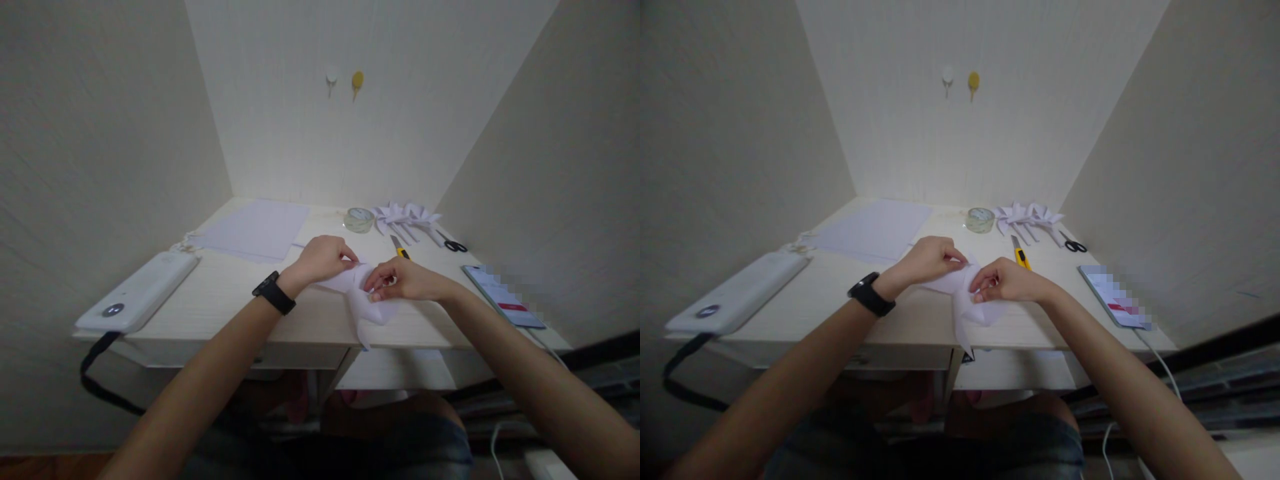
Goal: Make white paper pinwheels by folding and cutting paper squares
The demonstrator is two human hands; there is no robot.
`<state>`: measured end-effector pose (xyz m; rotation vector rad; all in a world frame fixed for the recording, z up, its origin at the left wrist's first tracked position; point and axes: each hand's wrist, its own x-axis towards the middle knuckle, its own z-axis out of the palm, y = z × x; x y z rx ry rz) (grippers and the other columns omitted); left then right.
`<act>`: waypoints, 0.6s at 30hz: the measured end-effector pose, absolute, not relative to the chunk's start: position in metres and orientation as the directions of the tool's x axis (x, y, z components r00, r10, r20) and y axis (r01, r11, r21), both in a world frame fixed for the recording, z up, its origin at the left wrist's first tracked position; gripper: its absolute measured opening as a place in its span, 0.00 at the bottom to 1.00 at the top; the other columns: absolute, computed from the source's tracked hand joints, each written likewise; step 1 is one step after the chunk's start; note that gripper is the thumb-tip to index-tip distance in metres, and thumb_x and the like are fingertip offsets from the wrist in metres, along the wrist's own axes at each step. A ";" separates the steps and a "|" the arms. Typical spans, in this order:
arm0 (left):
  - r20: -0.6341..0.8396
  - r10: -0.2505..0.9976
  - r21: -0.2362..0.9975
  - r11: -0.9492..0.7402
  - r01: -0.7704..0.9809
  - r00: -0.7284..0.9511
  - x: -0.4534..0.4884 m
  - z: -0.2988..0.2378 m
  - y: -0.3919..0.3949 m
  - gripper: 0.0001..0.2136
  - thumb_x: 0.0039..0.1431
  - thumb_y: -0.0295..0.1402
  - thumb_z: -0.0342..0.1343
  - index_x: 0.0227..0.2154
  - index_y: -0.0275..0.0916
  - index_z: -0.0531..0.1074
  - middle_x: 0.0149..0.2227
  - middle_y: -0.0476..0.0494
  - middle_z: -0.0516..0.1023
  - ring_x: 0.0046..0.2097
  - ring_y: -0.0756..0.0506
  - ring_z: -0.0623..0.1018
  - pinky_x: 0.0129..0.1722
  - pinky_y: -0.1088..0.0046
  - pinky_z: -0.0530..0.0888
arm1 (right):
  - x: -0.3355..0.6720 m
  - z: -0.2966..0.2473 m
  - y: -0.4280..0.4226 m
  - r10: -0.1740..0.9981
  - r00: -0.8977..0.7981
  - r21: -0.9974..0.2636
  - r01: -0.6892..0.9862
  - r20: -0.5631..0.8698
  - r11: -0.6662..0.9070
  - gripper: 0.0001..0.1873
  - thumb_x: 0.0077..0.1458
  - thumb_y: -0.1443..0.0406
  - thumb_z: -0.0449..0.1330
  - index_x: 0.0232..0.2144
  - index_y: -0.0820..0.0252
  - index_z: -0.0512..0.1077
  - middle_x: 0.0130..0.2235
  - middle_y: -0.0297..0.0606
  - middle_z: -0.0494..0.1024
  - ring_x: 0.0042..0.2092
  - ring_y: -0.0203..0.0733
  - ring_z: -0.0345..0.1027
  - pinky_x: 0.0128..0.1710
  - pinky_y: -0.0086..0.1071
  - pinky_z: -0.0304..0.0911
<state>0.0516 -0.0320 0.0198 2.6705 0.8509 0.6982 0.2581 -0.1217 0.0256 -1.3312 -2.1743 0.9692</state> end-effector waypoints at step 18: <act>0.097 0.752 0.562 -0.582 0.587 0.652 0.049 0.039 -0.041 0.11 0.53 0.30 0.53 0.26 0.35 0.80 0.20 0.44 0.77 0.22 0.49 0.74 0.25 0.75 0.67 | 0.230 0.027 -0.110 0.909 -0.394 -0.825 0.553 -0.136 0.116 0.18 0.39 0.56 0.71 0.29 0.63 0.76 0.23 0.32 0.75 0.23 0.31 0.62 0.23 0.27 0.55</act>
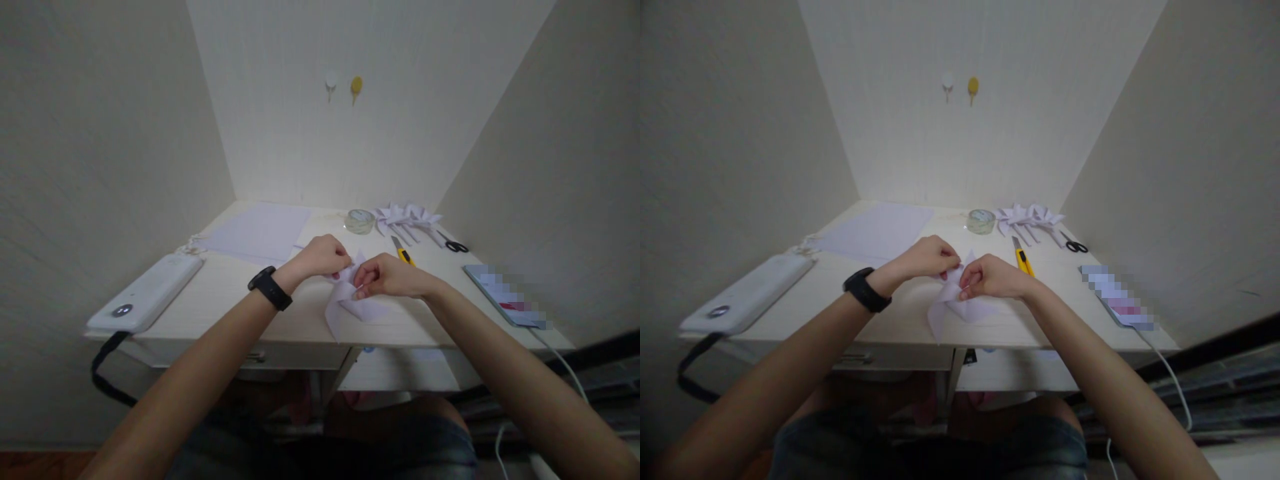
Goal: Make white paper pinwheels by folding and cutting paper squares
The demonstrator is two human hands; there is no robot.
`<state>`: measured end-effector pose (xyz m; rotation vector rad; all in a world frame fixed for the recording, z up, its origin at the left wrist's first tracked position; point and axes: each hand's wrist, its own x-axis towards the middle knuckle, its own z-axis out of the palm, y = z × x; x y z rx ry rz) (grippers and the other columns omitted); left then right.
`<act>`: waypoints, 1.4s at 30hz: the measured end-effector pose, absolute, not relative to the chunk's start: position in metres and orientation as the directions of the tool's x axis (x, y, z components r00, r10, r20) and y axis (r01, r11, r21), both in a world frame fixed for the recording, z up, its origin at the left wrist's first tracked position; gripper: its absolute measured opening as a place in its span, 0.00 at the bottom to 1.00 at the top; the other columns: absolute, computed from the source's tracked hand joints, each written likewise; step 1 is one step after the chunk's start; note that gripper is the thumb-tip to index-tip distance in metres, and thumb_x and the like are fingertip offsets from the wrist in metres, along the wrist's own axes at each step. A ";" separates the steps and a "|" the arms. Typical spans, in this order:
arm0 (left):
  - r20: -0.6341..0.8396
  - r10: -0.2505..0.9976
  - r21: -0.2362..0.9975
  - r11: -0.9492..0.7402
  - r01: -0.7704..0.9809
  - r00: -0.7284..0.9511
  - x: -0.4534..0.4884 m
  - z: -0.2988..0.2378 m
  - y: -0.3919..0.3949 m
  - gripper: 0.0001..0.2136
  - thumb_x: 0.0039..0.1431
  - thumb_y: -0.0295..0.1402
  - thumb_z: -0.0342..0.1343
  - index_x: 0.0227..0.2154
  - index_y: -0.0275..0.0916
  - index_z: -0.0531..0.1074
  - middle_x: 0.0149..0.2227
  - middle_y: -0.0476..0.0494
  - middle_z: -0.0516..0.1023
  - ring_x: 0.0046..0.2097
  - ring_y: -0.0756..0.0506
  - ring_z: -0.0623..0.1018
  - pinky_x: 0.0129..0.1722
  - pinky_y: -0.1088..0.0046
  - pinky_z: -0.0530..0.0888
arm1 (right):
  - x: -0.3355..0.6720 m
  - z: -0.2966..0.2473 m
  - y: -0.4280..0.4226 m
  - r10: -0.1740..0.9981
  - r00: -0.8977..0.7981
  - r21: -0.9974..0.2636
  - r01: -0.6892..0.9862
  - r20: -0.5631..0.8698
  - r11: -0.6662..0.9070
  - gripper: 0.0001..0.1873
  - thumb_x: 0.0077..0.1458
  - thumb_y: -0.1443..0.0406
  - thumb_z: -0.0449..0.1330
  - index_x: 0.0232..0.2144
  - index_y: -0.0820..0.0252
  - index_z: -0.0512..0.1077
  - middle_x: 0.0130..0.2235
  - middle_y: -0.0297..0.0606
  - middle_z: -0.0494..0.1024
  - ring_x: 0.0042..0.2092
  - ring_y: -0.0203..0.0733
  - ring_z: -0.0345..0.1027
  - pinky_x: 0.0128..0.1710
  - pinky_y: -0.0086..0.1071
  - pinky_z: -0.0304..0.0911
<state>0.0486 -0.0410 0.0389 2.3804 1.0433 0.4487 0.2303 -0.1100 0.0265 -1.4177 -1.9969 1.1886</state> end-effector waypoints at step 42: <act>0.329 0.705 0.787 -0.572 0.229 0.629 0.039 0.002 -0.045 0.09 0.51 0.25 0.58 0.35 0.36 0.81 0.32 0.43 0.83 0.35 0.47 0.81 0.39 0.72 0.77 | 0.223 -0.017 -0.144 0.609 -0.268 -0.141 0.830 0.747 0.539 0.08 0.58 0.60 0.62 0.38 0.56 0.76 0.30 0.36 0.81 0.25 0.36 0.71 0.28 0.29 0.65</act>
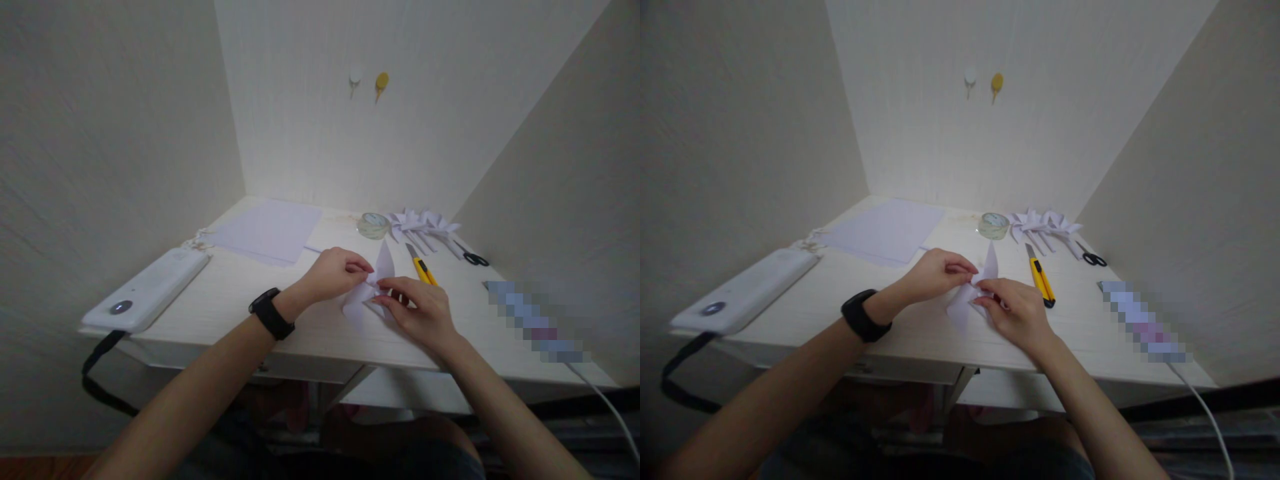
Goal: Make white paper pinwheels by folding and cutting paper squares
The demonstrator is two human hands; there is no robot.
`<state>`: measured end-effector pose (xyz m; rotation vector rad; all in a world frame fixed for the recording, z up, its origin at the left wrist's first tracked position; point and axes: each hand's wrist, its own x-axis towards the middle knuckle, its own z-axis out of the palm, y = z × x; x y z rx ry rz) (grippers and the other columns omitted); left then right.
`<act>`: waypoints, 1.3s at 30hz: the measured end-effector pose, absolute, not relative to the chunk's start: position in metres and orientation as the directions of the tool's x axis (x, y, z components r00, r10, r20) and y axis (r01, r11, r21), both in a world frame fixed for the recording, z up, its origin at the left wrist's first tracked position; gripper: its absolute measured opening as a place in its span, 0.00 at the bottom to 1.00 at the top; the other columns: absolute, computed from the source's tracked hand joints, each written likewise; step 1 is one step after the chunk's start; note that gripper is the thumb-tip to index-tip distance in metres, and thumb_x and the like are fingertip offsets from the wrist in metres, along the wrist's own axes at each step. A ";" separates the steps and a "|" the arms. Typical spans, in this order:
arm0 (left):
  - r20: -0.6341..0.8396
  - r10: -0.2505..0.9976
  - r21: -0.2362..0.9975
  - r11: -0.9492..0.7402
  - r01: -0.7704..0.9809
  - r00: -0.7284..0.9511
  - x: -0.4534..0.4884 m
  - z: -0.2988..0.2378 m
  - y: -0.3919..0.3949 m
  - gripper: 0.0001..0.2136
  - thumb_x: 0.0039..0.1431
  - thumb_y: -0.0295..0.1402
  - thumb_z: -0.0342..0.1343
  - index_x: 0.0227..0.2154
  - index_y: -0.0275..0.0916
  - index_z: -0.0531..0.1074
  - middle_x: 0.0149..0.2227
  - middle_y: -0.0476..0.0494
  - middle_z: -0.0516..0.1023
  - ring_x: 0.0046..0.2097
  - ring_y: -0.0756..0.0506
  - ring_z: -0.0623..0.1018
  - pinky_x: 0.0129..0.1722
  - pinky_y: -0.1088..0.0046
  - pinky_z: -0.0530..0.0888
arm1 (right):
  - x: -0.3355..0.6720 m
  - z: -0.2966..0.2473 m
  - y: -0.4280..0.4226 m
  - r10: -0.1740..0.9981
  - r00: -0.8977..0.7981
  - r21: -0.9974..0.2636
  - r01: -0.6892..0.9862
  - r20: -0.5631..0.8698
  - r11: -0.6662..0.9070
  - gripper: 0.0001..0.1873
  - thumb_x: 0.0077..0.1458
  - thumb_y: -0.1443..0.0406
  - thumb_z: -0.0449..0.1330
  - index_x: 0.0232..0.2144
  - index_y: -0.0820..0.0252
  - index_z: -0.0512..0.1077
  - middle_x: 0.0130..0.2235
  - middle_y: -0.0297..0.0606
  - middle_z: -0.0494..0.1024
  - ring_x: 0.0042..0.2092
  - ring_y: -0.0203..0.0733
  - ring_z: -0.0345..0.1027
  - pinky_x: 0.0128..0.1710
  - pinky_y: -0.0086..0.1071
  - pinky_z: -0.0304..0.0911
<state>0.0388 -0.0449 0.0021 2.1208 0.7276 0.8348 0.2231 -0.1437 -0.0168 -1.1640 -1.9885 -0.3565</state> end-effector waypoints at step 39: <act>0.351 0.683 0.765 -0.603 0.224 0.641 0.038 0.001 -0.044 0.08 0.53 0.26 0.58 0.35 0.37 0.80 0.34 0.43 0.83 0.36 0.47 0.81 0.40 0.72 0.76 | 0.220 -0.015 -0.146 0.636 -0.200 -0.189 0.851 0.745 0.490 0.07 0.57 0.59 0.63 0.35 0.56 0.77 0.27 0.35 0.80 0.22 0.35 0.68 0.25 0.29 0.63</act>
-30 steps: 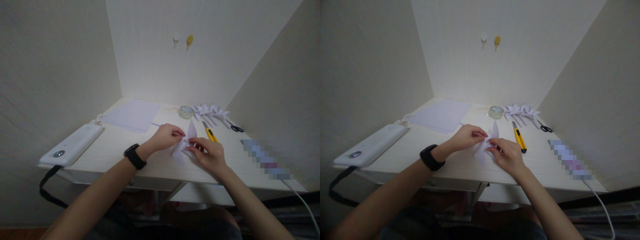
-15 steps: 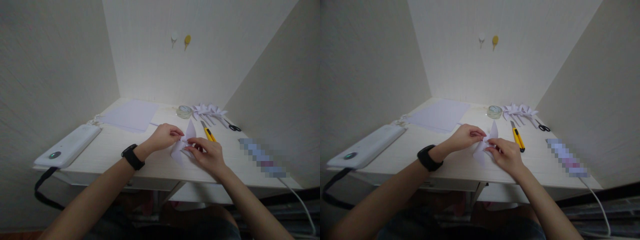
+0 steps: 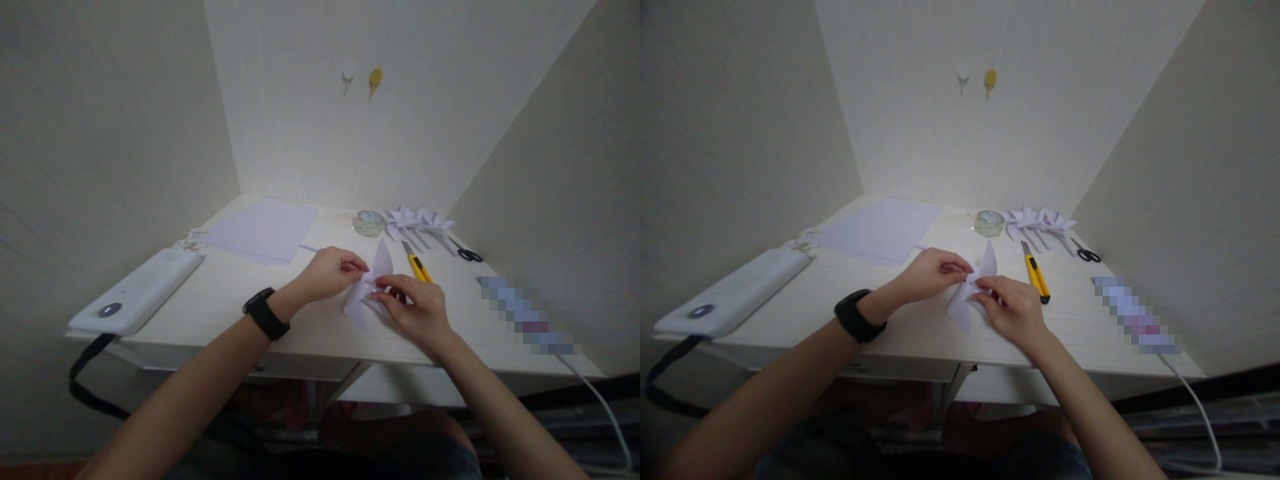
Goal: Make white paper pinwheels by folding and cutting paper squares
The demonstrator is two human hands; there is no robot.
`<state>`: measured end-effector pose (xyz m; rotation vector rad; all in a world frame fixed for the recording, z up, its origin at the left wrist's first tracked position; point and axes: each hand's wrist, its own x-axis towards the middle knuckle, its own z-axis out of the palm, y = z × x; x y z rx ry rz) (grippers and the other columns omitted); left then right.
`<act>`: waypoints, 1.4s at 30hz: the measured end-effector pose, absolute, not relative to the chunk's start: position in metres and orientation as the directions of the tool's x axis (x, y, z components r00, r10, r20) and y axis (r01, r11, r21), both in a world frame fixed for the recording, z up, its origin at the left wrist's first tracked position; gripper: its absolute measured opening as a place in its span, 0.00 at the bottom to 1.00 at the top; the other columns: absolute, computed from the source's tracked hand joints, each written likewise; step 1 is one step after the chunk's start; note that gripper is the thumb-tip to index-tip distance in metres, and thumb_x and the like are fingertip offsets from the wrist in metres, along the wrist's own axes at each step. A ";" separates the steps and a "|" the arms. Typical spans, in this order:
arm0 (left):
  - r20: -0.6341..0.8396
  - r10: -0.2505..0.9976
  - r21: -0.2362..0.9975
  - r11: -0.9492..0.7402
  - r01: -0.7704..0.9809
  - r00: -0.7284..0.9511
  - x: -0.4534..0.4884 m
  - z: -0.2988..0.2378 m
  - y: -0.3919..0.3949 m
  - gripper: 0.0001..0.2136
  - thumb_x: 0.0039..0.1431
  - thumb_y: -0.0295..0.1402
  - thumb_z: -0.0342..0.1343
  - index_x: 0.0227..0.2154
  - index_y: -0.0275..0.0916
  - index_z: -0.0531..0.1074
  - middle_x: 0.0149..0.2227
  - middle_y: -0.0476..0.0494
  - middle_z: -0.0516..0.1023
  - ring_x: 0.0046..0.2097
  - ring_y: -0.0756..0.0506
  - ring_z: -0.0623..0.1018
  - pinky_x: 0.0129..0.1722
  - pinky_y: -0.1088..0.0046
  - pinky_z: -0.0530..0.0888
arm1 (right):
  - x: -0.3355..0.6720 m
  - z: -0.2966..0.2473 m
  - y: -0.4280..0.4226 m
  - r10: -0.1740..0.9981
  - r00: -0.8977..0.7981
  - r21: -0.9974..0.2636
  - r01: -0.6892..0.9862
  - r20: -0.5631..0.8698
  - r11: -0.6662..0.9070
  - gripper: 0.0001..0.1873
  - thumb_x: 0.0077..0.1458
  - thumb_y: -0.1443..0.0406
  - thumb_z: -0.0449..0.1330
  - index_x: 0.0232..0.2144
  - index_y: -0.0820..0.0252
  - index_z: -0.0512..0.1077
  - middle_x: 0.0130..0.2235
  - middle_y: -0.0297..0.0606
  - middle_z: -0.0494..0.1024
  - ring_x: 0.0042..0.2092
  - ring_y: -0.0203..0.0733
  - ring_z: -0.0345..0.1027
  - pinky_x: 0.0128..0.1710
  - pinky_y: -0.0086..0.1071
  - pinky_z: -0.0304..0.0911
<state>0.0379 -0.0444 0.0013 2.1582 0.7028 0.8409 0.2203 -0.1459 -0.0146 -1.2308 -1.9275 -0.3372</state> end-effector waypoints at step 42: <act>0.254 0.735 0.920 -0.385 0.078 0.629 0.041 0.007 -0.049 0.07 0.50 0.22 0.61 0.33 0.34 0.80 0.33 0.42 0.83 0.35 0.48 0.81 0.41 0.70 0.78 | 0.218 -0.012 -0.145 0.586 -0.155 -0.219 0.828 0.795 0.517 0.06 0.53 0.61 0.67 0.32 0.57 0.77 0.25 0.32 0.80 0.21 0.34 0.67 0.24 0.28 0.63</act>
